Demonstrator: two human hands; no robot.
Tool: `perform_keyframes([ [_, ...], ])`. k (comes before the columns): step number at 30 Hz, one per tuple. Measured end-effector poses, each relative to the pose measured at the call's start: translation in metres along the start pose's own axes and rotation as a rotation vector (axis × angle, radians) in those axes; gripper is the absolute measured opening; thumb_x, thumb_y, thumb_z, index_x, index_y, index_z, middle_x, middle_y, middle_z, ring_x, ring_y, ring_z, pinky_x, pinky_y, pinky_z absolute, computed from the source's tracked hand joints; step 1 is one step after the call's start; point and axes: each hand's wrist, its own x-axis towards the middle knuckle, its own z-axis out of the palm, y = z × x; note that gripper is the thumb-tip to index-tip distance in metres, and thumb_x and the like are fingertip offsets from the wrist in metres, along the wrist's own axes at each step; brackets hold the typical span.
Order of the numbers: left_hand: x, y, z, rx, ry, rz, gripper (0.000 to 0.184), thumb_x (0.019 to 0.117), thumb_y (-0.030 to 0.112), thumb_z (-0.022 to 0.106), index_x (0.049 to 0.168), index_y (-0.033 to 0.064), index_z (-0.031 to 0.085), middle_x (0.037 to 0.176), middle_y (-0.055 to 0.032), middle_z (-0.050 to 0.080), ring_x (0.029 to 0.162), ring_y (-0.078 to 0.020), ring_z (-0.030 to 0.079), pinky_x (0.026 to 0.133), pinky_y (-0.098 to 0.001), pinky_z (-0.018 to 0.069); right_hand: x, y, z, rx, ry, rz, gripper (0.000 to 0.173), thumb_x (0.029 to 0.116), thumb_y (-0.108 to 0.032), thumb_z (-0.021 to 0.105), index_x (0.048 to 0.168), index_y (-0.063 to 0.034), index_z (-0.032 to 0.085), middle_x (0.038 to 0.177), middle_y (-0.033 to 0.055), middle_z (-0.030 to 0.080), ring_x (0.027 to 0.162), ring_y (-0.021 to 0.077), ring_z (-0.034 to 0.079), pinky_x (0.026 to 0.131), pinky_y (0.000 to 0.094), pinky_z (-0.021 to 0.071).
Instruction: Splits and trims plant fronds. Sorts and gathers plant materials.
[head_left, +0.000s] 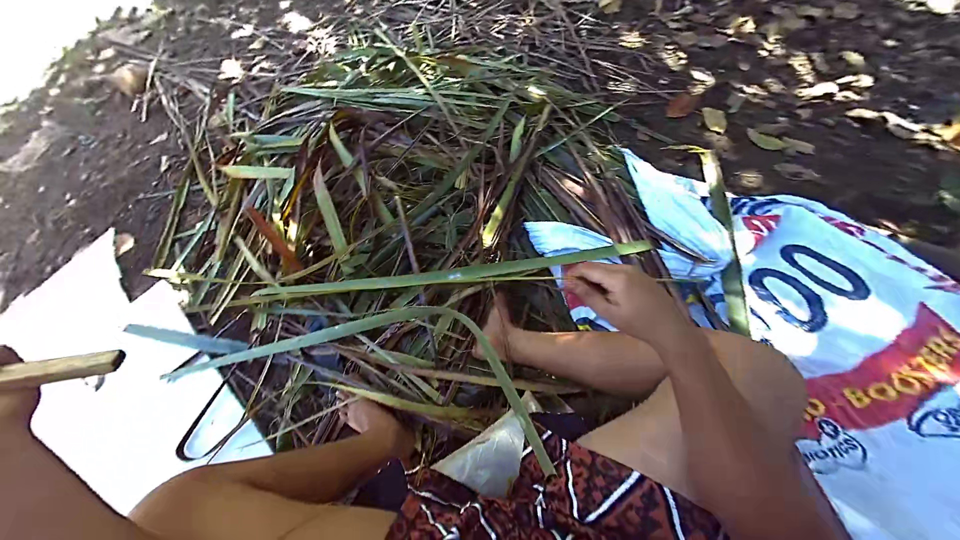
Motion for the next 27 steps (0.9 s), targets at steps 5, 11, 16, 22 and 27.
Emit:
perform_keyframes([
  [5,-0.111,0.062,0.135,-0.029,0.059,-0.173,0.036,0.1112,0.036,0.021,0.094,0.0286,0.052,0.063,0.0153,0.05,0.052,0.0009,0.048,0.053,-0.0178,0.0445,-0.005,-0.007,-0.006,0.095,-0.024,0.037,0.039,0.1056,-0.027,0.047,0.098,0.0012,0.073,0.081,0.0119,0.068,0.069,0.0126,0.061,0.067,0.0287,0.0514],
  [11,-0.195,0.081,0.214,0.332,-0.293,-0.235,0.025,0.1055,0.016,0.038,0.125,0.0206,0.051,0.076,0.0127,0.05,0.056,0.0023,0.05,0.054,-0.0153,0.0474,-0.005,-0.039,0.008,0.414,-0.242,0.156,0.033,0.1079,-0.023,0.041,0.116,0.0024,0.06,0.077,-0.0016,0.054,0.066,-0.0013,0.046,0.065,0.0172,0.0414],
  [16,-0.254,0.064,0.242,0.567,-0.735,-0.001,0.036,0.1058,0.026,0.041,0.137,0.0129,0.054,0.077,0.0089,0.054,0.057,0.0009,0.051,0.05,-0.0175,0.0453,-0.012,-0.058,0.027,0.817,-0.318,0.148,0.02,0.1076,-0.017,0.042,0.11,-0.0023,0.056,0.07,-0.014,0.047,0.06,-0.0112,0.043,0.058,0.0074,0.0377],
  [22,-0.294,0.042,0.261,0.575,-1.037,-0.035,0.048,0.109,0.036,0.03,0.144,0.008,0.048,0.075,0.0099,0.05,0.055,0.0039,0.046,0.052,-0.0118,0.0412,-0.018,-0.065,0.041,1.251,-0.463,0.204,0.019,0.1093,-0.016,0.038,0.103,-0.0152,0.056,0.067,-0.0181,0.053,0.053,-0.0111,0.047,0.05,0.0059,0.0379],
  [27,-0.283,0.05,0.267,0.582,-1.144,-0.038,0.055,0.1092,0.042,0.029,0.149,0.0112,0.05,0.079,0.0088,0.053,0.057,0.0025,0.046,0.052,-0.0122,0.0412,-0.021,-0.063,0.046,1.315,-0.391,0.18,0.019,0.1084,-0.015,0.041,0.102,-0.0164,0.058,0.068,-0.0189,0.052,0.056,-0.0122,0.045,0.052,0.0048,0.0358],
])
